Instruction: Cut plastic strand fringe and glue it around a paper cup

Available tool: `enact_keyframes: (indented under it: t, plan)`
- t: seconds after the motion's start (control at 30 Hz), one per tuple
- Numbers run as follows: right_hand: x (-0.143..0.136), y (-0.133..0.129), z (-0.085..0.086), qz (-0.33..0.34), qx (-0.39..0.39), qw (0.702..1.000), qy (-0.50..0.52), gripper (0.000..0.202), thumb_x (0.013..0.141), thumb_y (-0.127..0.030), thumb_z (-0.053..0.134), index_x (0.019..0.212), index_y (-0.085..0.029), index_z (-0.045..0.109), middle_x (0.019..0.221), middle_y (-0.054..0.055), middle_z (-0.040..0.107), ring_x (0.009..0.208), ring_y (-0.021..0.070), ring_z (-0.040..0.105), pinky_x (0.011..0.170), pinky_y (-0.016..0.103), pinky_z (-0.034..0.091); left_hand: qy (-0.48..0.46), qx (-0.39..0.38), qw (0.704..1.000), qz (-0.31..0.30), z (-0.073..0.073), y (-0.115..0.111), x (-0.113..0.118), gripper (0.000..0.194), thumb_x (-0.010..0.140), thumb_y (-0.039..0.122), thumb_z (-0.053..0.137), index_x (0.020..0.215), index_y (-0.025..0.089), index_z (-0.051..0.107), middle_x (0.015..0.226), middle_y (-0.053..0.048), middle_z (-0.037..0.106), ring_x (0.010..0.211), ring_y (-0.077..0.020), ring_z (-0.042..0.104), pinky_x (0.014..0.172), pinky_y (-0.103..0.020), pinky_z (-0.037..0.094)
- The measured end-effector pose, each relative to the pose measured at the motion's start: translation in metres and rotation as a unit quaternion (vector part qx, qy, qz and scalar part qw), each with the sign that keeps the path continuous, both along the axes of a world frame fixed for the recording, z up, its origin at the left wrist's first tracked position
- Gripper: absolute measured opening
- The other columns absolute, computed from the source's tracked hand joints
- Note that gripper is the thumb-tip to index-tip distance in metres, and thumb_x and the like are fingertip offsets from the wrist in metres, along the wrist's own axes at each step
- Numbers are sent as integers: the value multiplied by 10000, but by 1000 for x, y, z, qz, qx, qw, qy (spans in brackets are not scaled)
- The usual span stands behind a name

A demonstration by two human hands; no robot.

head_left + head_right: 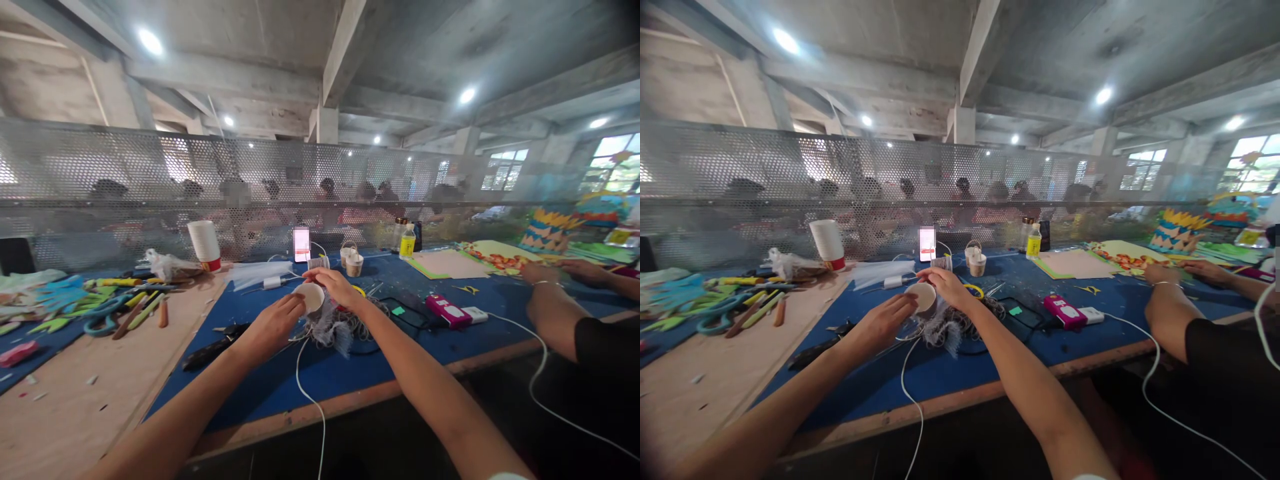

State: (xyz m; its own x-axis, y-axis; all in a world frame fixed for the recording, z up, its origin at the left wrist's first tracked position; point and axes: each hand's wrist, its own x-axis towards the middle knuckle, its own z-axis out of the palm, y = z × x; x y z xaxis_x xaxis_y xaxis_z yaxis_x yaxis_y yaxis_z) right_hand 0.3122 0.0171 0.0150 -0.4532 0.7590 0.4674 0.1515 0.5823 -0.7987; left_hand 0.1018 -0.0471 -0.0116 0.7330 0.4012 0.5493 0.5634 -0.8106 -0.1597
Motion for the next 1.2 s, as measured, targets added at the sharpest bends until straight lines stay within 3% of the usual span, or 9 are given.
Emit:
enact_keyframes:
  t: [0.1,0.27,0.37,0.43,0.6,0.77,0.9,1.03,1.2]
  plan:
    - [5,0,5,14,-28,999,-26,412,871,-24,399,1119,-157,698,1119,58,729,1052,161,663,984,321,492,-7,3,1000,9,0,0,-1,374,886,-57,391,1152,162,536,1195,-142,638,1235,-259,564,1006,-451,530]
    - [18,-2,10,102,-60,991,-62,495,802,-11,526,1246,-190,653,1229,63,705,1112,171,662,976,330,522,-6,8,1000,9,0,-1,-2,363,909,-37,403,1184,160,535,1213,-140,641,1237,-253,567,1015,-445,527]
    - [24,0,9,151,-45,985,-73,571,750,15,580,1270,-212,643,1272,60,690,1178,179,643,1036,352,493,-13,-3,1000,10,0,0,-1,353,907,-26,421,1169,167,555,1195,-137,655,1205,-252,590,990,-438,541]
    - [25,3,7,151,-29,985,-80,611,720,31,594,1276,-218,640,1278,58,688,1184,182,644,1046,358,487,-17,-9,1000,15,1,0,0,348,902,-21,429,1160,170,564,1185,-136,661,1188,-254,601,976,-436,547]
    - [23,9,1,105,-10,990,-94,610,676,64,565,1219,-191,671,1185,62,729,1069,179,692,977,340,524,-12,-1,1000,19,1,0,-1,365,898,-24,417,1172,179,546,1176,-121,664,1157,-237,613,958,-413,556]
    - [14,13,-7,30,10,994,-102,361,750,3,565,1024,-158,736,986,48,769,920,175,711,868,312,542,-3,5,1000,25,-2,1,-2,401,889,-43,390,1190,184,528,1217,-118,651,1195,-229,593,988,-401,541]
    - [8,17,-16,-76,78,984,-138,183,834,-83,592,920,-165,731,944,57,763,879,185,696,816,296,512,1,5,999,33,-4,4,-3,390,881,-45,401,1179,167,536,1224,-128,654,1189,-234,597,984,-404,543]
    - [6,17,-20,-162,137,965,-152,171,919,-147,537,962,-205,693,885,33,744,833,181,679,778,282,480,-1,1,999,50,-5,6,-4,431,843,-80,400,1165,161,554,1224,-132,661,1184,-236,602,970,-397,549]
    - [5,13,-14,-180,192,961,-90,195,930,-113,483,988,-197,650,855,18,697,806,161,646,803,269,466,-2,7,998,57,-7,8,-6,438,840,-73,426,1177,170,564,1206,-126,674,1159,-240,614,961,-397,552]
